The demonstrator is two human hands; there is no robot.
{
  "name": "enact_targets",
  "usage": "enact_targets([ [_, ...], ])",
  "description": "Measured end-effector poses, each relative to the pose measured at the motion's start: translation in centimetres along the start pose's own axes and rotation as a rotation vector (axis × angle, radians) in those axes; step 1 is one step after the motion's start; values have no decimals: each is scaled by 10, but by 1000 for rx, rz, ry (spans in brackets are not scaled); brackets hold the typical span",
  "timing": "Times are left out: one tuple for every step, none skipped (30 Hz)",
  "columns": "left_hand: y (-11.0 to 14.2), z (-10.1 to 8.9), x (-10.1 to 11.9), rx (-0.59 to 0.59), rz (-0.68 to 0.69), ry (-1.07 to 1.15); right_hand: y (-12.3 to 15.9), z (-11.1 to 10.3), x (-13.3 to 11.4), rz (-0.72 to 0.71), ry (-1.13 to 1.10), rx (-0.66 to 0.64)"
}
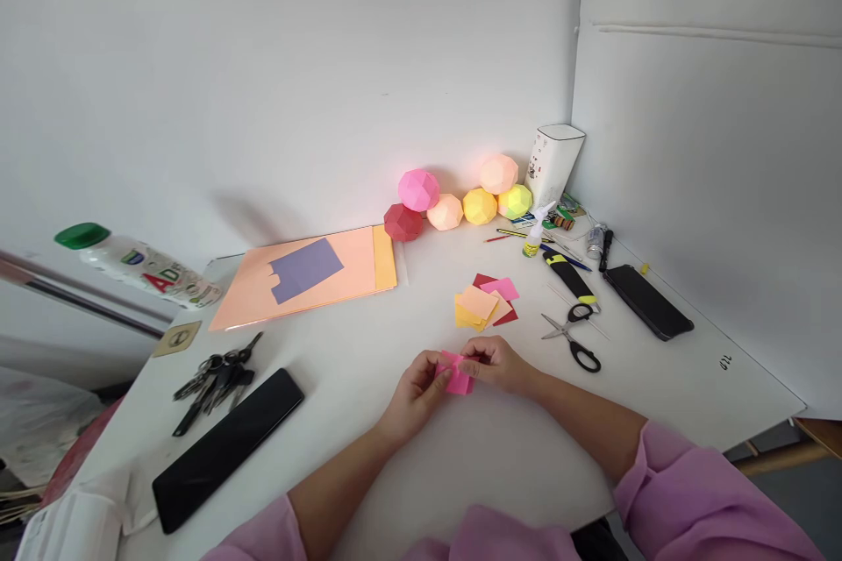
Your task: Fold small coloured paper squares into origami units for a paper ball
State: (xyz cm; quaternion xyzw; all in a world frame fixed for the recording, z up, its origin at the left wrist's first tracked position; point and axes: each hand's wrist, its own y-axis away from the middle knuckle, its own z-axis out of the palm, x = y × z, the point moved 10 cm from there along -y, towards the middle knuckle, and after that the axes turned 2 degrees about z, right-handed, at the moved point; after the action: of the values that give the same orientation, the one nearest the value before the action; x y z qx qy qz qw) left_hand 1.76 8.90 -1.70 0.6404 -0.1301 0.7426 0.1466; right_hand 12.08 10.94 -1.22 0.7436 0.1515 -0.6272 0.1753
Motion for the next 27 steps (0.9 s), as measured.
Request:
enact_targets([
  [0, 1, 2, -16, 13, -17, 0, 0, 0, -8, -6, -3],
  [-1, 1, 4, -29, 31, -32, 0, 0, -1, -12, -16, -6],
  [-1, 1, 5, -37, 47, -41, 0, 0, -1, -14, -29, -8],
  [-1, 0, 6, -34, 62, -40, 0, 0, -1, -13, -42, -8],
  [-2, -2, 6, -26, 70, -34, 0, -1, -1, -12, -53, -4],
  [-2, -4, 5, -17, 73, -23, 0, -1, -2, -11, -61, 2],
  [-2, -6, 4, -10, 71, -5, 0, -2, -2, -13, -68, 9],
  [-3, -6, 2, -12, 63, 10, 0, -3, -3, -18, -76, 15],
  [-3, -7, 0, -13, 60, 25, 0, -3, -4, -25, -82, 23],
  [-3, -7, -1, -15, 54, 35, 0, -4, -5, -34, -86, 31],
  [-3, -6, -2, -17, 49, 43, 0, -4, -5, -44, -86, 40],
  [-3, -6, -2, -19, 45, 48, 0, -5, -6, -54, -83, 47],
  [-2, -5, -3, -19, 41, 50, 0, -6, -6, -62, -76, 55],
  [-2, -5, -3, -17, 36, 51, 0, -6, -6, -69, -70, 63],
  [-2, -5, -3, -15, 32, 54, 0, -7, -5, -74, -65, 69],
  [-2, -6, -3, -10, 28, 58, 0, -7, -5, -78, -64, 73],
  [-2, -6, -3, -3, 25, 63, 0, -8, -5, -80, -66, 76],
  [-3, -7, -4, 3, 23, 69, 0, -8, -5, -81, -72, 79],
  [-3, -8, -4, 11, 21, 76, -1, -9, -6, -81, -81, 80],
  [-3, -9, -4, 19, 17, 83, -1, -9, -6, -79, -91, 80],
  [-3, -10, -5, 26, 11, 91, -1, -9, -7, -74, -102, 78],
  [-3, -11, -5, 34, 5, 99, -1, -9, -7, -69, -114, 76],
  [-4, -12, -5, 41, 0, 108, -1, -9, -7, -63, -124, 75],
  [-4, -12, -5, 46, -2, 114, -1, -9, -7, -56, -131, 74],
  [-4, -12, -5, 50, -1, 117, 0, -9, -8, -51, -135, 74],
  [-4, -11, -4, 55, 1, 112, 0, -8, -8, -45, -135, 76],
  [-4, -11, -4, 64, 2, 100, 0, -8, -9, -40, -132, 79],
])
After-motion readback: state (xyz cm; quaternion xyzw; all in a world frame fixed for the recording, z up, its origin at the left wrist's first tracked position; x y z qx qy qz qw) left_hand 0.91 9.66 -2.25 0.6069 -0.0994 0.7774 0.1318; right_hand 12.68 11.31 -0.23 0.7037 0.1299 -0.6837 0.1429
